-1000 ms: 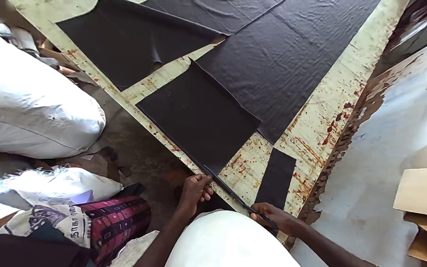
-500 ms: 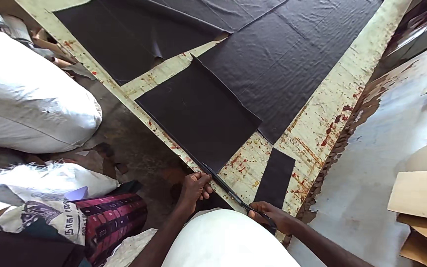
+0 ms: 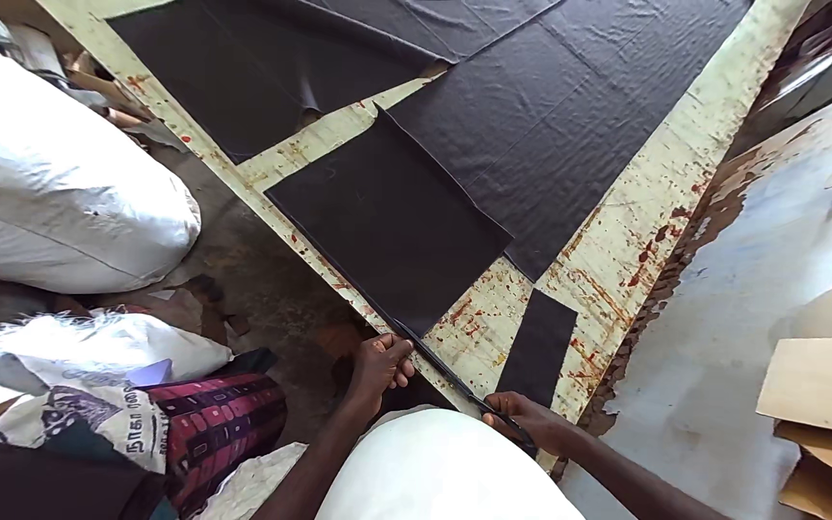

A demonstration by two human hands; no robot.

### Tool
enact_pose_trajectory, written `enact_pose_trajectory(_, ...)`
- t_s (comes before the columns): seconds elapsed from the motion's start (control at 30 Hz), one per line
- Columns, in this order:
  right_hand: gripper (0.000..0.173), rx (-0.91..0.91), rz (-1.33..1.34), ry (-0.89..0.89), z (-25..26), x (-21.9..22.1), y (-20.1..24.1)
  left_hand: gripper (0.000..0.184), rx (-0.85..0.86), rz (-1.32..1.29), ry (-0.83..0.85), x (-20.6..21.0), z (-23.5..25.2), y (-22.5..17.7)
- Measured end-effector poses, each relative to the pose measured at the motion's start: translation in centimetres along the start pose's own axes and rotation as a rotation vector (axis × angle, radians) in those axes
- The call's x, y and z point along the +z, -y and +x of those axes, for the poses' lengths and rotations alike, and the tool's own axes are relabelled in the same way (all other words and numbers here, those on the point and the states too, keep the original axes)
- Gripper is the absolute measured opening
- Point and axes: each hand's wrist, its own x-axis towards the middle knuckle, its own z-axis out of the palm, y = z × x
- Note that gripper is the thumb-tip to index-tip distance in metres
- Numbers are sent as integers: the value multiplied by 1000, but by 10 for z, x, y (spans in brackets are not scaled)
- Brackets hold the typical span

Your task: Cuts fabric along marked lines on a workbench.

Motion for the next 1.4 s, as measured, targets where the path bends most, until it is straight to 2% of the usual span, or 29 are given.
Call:
enact_pose_trajectory(0.2, 50, 22, -15, 34, 12, -2, 16, 24, 3, -66, 11, -3, -3, 3)
enact_pose_trajectory(0.43, 50, 24, 6, 40, 2, -2, 11, 24, 122, -38, -135, -11, -5, -5)
enact_pose_trajectory(0.67, 50, 46, 36, 42, -3, -3, 11, 23, 23, 16, -89, -6, -1, -9)
enact_pose_trajectory(1.0, 42, 54, 19, 15, 0, -3, 8, 22, 32, 50, -74, -4, 2, -7)
enact_pose_trajectory(1.17, 44, 45, 10, 27, 1, -6, 8, 22, 15, 65, -38, -9, 4, -10)
enact_pose_trajectory(1.4, 52, 32, -8, 67, 19, -4, 30, 20, 17, 73, 78, -21, 7, -11)
